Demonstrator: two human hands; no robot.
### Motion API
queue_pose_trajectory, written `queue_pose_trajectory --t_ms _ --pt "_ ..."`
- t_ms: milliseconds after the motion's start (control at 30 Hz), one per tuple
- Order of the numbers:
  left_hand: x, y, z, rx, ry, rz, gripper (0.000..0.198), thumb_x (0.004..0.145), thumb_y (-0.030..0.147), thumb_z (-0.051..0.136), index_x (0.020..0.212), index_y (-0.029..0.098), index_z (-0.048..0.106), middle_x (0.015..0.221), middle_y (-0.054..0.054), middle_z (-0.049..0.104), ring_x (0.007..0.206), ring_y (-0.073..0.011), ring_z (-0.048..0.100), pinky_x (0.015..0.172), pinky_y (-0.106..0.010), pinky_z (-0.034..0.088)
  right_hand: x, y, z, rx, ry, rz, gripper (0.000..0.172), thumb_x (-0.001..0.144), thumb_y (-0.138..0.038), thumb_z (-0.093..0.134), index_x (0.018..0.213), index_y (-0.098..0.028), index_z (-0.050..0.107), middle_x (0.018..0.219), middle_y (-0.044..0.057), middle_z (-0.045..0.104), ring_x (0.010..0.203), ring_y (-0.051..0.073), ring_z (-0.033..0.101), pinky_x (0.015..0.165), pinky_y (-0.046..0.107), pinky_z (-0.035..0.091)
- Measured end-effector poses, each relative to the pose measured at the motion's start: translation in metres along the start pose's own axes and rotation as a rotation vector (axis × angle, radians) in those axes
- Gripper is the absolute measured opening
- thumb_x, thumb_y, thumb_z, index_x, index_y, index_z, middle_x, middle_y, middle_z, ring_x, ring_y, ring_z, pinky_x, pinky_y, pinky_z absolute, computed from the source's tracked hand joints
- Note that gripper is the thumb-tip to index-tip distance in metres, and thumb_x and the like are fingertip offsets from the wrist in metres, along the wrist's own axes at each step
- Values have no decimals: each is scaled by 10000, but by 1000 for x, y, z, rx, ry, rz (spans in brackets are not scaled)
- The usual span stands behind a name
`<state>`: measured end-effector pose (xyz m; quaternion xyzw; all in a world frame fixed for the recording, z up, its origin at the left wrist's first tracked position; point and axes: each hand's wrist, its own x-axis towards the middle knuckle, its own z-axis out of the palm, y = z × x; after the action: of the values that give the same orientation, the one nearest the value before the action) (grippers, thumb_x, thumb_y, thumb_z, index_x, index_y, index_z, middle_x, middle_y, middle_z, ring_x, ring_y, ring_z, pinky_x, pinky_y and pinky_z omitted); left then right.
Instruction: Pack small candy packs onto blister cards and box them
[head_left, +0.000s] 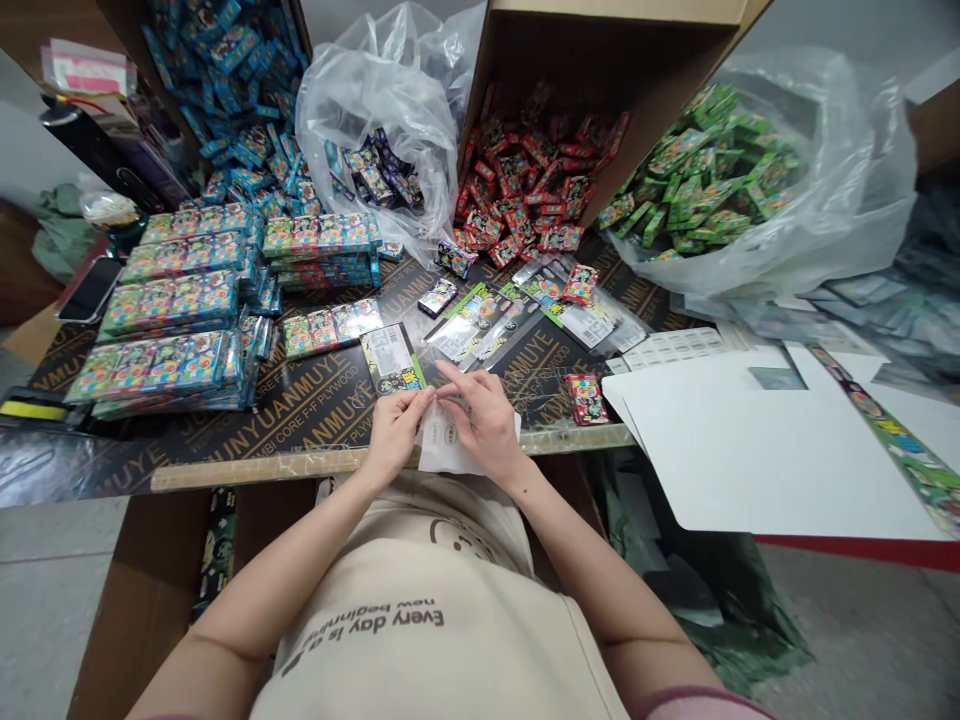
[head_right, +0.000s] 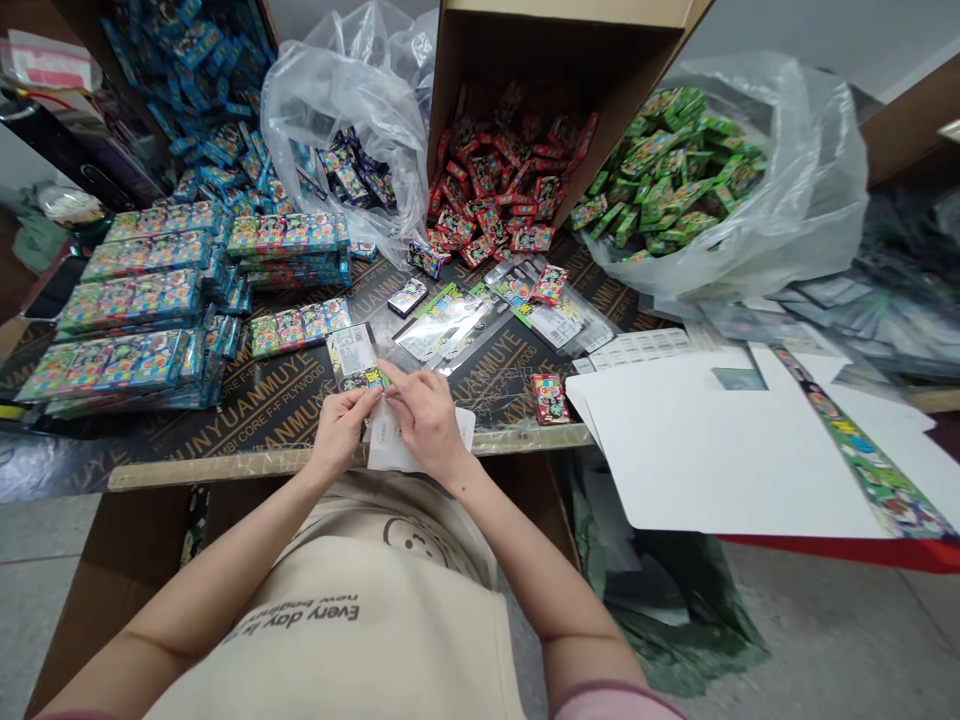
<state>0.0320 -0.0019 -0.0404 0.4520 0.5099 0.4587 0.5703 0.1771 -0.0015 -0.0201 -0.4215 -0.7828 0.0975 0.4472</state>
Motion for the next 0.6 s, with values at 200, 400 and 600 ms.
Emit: queue_pose_trajectory --t_ms 200,400,600 --pt "1 4 6 -79 34 -28 456 740 529 664 532 155 506 514 47 345 521 -78 253 495 -233 219 -2 -1 4 -168 23 -113 508 951 -107 464 1437 -250 421 826 20 699 794 199 577 743 347 401" --pt "0 7 6 -118 62 -31 449 758 489 666 517 159 479 502 53 334 497 -67 238 479 -230 210 -2 0 10 -11 53 -27 495 949 -141 470 1432 -239 421 887 43 673 858 206 576 809 363 476" --pt "20 3 14 -154 67 -41 460 722 515 683 509 155 493 479 50 375 477 -64 283 468 -221 221 1 16 2 34 151 136 464 938 -184 501 1391 -280 467 858 22 658 839 200 583 856 394 493"
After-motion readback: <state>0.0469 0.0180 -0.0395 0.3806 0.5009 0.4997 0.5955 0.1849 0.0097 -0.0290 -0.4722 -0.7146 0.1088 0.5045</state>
